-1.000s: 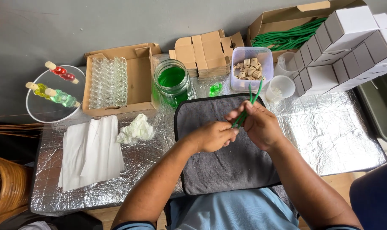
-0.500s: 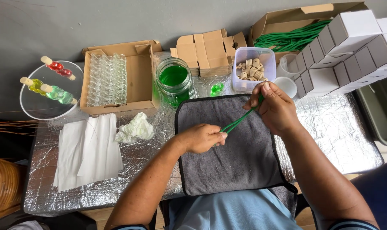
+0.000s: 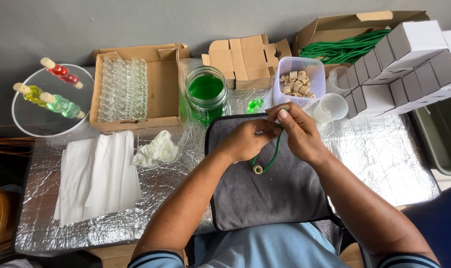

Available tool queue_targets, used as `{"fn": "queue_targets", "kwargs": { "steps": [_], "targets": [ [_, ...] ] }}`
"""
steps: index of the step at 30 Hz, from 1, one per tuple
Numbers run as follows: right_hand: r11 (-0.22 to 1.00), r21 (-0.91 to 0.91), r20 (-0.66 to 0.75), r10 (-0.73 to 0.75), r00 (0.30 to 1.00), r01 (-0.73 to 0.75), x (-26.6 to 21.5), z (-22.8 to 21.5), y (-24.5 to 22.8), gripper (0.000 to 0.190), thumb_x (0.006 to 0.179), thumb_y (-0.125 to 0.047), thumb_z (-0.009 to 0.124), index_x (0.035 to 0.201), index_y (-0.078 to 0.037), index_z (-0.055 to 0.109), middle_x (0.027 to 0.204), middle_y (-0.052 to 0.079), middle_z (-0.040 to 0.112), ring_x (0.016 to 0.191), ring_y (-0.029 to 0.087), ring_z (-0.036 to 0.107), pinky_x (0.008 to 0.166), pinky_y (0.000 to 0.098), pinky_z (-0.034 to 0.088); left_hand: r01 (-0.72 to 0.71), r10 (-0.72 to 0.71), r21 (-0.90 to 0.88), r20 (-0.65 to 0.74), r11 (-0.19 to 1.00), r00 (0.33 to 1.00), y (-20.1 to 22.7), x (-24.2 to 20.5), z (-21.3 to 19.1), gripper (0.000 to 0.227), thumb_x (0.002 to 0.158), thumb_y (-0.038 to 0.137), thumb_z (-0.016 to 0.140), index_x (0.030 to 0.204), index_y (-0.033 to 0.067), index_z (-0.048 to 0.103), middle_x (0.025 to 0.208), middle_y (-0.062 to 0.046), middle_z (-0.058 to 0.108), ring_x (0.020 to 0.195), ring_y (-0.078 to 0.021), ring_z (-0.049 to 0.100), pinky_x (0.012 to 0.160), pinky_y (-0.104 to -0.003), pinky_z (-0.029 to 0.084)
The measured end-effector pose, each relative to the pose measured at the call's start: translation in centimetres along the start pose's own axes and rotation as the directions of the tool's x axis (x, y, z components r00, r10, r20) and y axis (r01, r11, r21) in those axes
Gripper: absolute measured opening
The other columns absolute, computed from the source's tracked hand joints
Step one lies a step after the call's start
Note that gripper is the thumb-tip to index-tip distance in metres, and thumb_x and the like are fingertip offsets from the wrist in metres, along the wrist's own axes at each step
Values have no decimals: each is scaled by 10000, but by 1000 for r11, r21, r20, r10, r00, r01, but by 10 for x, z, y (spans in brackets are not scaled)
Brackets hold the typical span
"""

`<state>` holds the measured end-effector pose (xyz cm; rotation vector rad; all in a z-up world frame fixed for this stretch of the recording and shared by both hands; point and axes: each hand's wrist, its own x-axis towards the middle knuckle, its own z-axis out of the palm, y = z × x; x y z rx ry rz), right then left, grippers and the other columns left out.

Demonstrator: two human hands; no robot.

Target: Filling small glass bottles with liquid using a syringe and assembling them with cork stoppers and decorative cords.

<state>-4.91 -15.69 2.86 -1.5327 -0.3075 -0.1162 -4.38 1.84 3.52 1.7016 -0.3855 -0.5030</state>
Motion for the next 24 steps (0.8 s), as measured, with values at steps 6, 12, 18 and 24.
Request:
{"fn": "queue_targets", "kwargs": {
  "steps": [6, 12, 18, 24],
  "targets": [
    [1000, -15, 26, 13, 1000, -12, 0, 13, -8, 291, 1104, -221, 509, 1157, 7, 682, 1014, 117, 675, 965, 140, 576, 884, 298, 488, -80, 75, -66, -82, 995, 994, 10, 7, 2, 296, 1033, 355, 599, 1078, 117, 770, 967, -151, 778, 1027, -288, 729, 914, -457, 554],
    [989, -135, 142, -43, 989, 62, 16, 0, -17, 296, 1103, -182, 515, 1167, 27, 716, 1090, 177, 657, 1070, 246, 583, 924, 397, 470, -232, 225, -348, -60, 908, 972, -47, 25, 11, 225, 1099, 266, 581, 1098, 99, 732, 1004, -69, 735, 1062, -139, 604, 997, -419, 504],
    [858, -512, 189, 73, 979, 35, 66, -42, -19, 368, 1126, -266, 528, 1314, 22, 658, 1153, 293, 636, 1068, 482, 626, 969, 589, 470, -227, 230, -474, -52, 851, 972, -72, 24, 14, 203, 1127, 303, 541, 1057, 139, 637, 962, -12, 685, 1025, -100, 561, 921, -328, 465],
    [454, -872, 274, 139, 952, 184, 127, -67, 10, 224, 956, -170, 672, 1128, -62, 769, 952, 255, 735, 892, 522, 668, 831, 621, 507, -168, 162, -457, -53, 874, 985, -87, 33, 19, 194, 1093, 337, 574, 1073, 162, 656, 927, 8, 745, 944, -39, 634, 821, -224, 517]
  ]
}}
